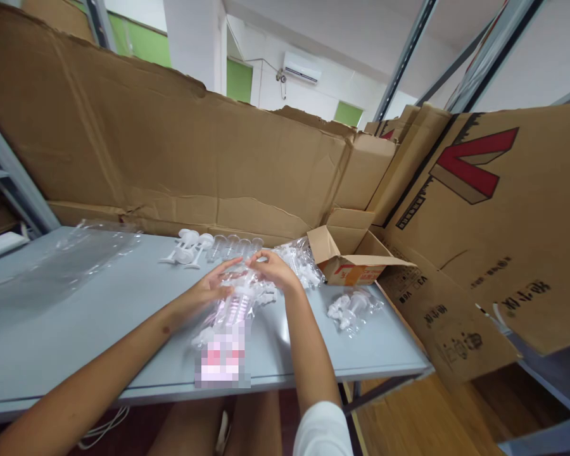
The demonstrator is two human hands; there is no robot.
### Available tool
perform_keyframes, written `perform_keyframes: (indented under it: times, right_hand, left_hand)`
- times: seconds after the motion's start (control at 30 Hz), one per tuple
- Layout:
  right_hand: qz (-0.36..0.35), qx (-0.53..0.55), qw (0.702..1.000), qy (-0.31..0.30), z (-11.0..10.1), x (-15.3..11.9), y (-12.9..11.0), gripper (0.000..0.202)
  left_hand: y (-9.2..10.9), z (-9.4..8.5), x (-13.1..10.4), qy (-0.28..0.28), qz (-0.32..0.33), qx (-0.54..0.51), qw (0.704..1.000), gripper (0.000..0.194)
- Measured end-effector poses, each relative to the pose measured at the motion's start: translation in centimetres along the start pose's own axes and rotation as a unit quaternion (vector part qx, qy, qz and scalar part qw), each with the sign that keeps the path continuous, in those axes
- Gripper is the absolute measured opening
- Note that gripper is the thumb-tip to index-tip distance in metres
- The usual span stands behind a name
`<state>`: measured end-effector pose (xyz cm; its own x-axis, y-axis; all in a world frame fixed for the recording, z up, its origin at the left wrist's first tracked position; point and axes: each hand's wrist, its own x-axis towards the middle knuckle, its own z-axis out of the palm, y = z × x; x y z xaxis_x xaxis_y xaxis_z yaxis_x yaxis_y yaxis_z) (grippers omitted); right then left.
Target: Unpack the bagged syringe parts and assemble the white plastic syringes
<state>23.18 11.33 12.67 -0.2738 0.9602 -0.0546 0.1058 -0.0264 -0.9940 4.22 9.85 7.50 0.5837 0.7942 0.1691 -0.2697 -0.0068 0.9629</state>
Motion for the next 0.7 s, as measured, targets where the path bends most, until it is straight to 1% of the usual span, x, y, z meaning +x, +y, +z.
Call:
perform_keyframes:
  times: [0.07, 0.13, 0.2, 0.23, 0.27, 0.3, 0.33, 0.43, 0.5, 0.57, 0.6, 0.7]
  right_hand:
    - [-0.006, 0.107, 0.994, 0.019, -0.3, 0.4, 0.6, 0.036]
    - [-0.002, 0.182, 0.983, 0.016, -0.7, 0.3, 1.5, 0.044]
    - [0.012, 0.199, 0.98, -0.015, -0.5, 0.0, 2.5, 0.05]
    - [0.021, 0.193, 0.98, -0.041, -0.3, -0.3, 3.1, 0.054]
    - [0.025, 0.187, 0.98, -0.067, 0.2, -0.5, 3.6, 0.057]
    - [0.028, 0.185, 0.978, -0.088, 0.7, -0.7, 4.1, 0.059]
    - [0.024, 0.19, 0.977, -0.091, 1.2, -0.9, 4.5, 0.059]
    - [0.006, 0.201, 0.979, -0.038, 2.4, -1.0, 5.0, 0.056]
    - [0.007, 0.203, 0.979, -0.011, 2.3, -1.0, 4.9, 0.052]
    - [0.018, 0.203, 0.979, -0.008, 1.7, -1.1, 4.7, 0.049]
    - [0.026, 0.201, 0.979, -0.009, 1.2, -1.2, 4.7, 0.047]
    - [0.048, 0.189, 0.981, -0.002, 0.0, -1.4, 4.9, 0.041]
  left_hand:
    - [0.0, -0.4, 0.3, 0.073, 0.028, -0.004, 0.997, 0.066]
    - [-0.1, -1.0, 0.7, 0.167, 0.064, -0.007, 0.984, 0.068]
    - [-0.2, -1.6, 1.1, 0.25, 0.098, -0.005, 0.963, 0.069]
    - [-0.2, -1.8, 1.1, 0.276, 0.11, -0.002, 0.955, 0.068]
    - [-0.1, -2.0, 1.2, 0.29, 0.117, 0.002, 0.95, 0.067]
    - [0.0, -2.1, 1.1, 0.291, 0.12, 0.009, 0.949, 0.066]
    - [0.1, -2.2, 1.1, 0.281, 0.119, 0.019, 0.952, 0.065]
    - [0.3, -2.4, 0.8, 0.235, 0.105, 0.056, 0.965, 0.067]
    - [0.2, -2.7, 0.7, 0.236, 0.112, 0.112, 0.959, 0.065]
    - [0.1, -3.1, 0.7, 0.255, 0.137, 0.206, 0.935, 0.055]
    - [0.0, -3.2, 0.8, 0.266, 0.154, 0.26, 0.916, 0.048]
    - [0.0, -3.4, 0.7, 0.299, 0.213, 0.398, 0.841, 0.03]
